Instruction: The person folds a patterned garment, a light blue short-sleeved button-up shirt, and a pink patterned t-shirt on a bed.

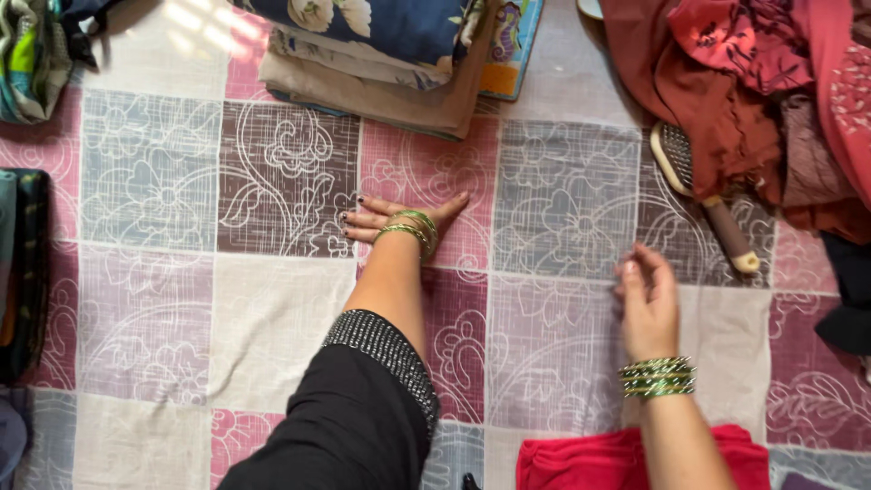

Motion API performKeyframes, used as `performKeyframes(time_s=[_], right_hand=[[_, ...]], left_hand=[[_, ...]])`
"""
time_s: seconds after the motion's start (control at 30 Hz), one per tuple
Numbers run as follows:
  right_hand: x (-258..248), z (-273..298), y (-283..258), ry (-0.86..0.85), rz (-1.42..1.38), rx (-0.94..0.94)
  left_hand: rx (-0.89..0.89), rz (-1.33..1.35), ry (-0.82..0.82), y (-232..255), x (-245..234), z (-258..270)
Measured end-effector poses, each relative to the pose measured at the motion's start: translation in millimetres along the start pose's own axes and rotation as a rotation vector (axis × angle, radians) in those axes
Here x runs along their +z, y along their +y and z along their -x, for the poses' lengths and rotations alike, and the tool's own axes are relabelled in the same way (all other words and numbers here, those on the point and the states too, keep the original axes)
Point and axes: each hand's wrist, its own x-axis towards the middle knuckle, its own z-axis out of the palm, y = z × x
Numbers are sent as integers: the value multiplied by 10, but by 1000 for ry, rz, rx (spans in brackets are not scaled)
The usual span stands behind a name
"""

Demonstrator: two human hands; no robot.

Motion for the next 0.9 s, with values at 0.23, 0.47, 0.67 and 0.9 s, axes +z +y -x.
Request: performKeyframes(time_s=[0.23,0.47,0.67,0.9], right_hand=[[-847,-1295,-460,352,913,-656],[-1773,-1754,-474,313,1069,-341],[-890,-742,-354,244,539,-358],[690,1542,-320,83,221,-55]], left_hand=[[-59,7,52,58,158,-169],[-71,4,39,54,163,-178],[-19,34,-6,-19,136,-199],[382,206,-44,-474,298,-648]])
